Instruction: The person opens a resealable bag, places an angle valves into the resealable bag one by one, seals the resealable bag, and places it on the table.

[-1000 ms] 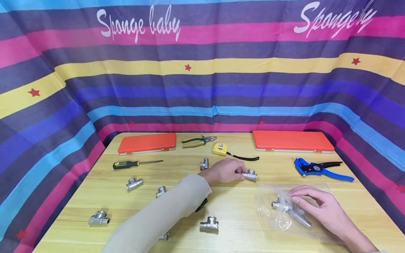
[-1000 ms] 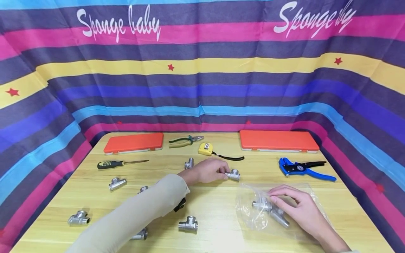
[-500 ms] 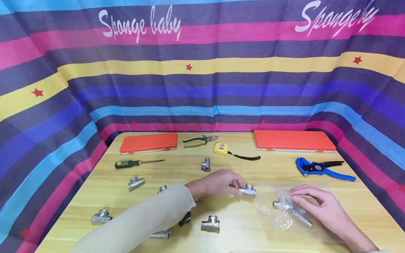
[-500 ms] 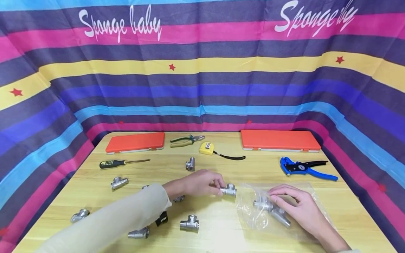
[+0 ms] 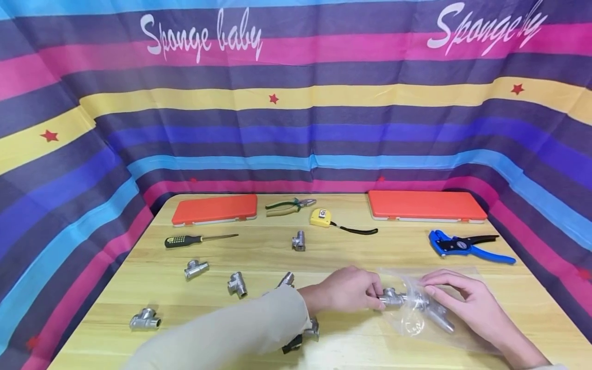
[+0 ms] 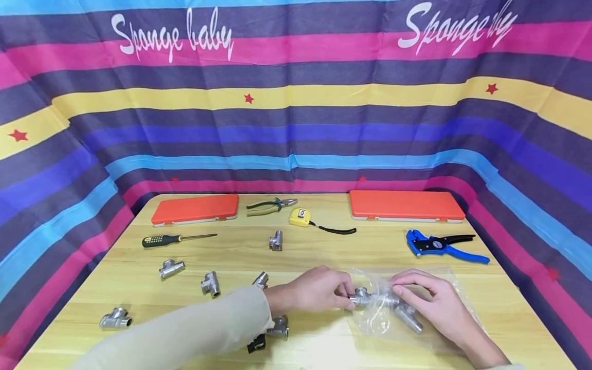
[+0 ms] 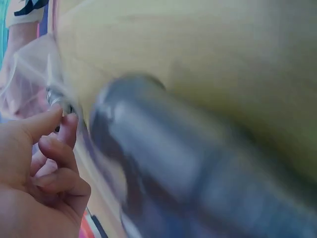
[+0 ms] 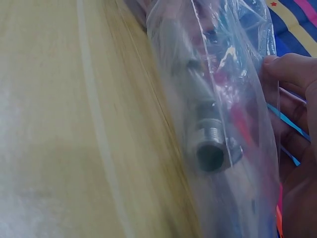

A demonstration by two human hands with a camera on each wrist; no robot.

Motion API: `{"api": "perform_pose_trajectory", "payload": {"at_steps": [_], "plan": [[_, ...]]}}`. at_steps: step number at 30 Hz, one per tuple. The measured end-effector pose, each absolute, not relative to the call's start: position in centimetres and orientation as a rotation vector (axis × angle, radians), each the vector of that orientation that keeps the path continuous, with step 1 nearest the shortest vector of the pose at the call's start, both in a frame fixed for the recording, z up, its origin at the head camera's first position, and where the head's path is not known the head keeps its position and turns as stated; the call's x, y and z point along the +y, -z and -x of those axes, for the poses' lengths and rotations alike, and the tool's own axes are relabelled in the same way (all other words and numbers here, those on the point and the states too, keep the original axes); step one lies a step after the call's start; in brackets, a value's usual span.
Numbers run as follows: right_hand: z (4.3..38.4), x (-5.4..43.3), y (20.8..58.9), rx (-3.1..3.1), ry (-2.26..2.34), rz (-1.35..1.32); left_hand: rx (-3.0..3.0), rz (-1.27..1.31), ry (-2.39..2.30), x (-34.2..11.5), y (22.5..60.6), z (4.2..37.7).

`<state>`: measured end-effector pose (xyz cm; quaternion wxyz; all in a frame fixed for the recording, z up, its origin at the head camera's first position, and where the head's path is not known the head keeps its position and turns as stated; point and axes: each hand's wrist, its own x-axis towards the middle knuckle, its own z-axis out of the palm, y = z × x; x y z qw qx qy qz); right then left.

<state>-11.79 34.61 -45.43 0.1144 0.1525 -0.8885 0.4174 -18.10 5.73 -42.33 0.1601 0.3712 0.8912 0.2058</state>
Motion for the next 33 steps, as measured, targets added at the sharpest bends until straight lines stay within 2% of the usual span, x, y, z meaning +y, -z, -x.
{"api": "perform_pose_trajectory", "payload": {"at_steps": [7, 12, 18, 23, 28, 33], "plan": [[11.8, 34.6, 45.5, -2.562, -1.254, -0.464, 2.565, -1.119, -0.553, 8.7, 42.8, 17.3], [11.8, 34.7, 45.6, -2.559, -1.254, -0.454, 2.364, -1.178, -0.671, 8.3, 42.6, 17.6], [11.6, 34.9, 45.7, -2.573, -1.237, -0.449, 2.240, -1.075, -0.931, 3.7, 42.2, 19.2], [11.5, 34.9, 45.6, -2.587, -1.224, -0.440, 2.389, -0.943, -1.075, -1.3, 41.1, 22.6], [11.6, 34.8, 45.5, -2.577, -1.218, -0.450, 2.671, -0.756, -1.004, -5.9, 40.4, 26.4], [11.7, 34.8, 45.4, -2.569, -1.219, -0.473, 2.797, -0.584, -0.849, -9.6, 41.1, 27.9]]}}
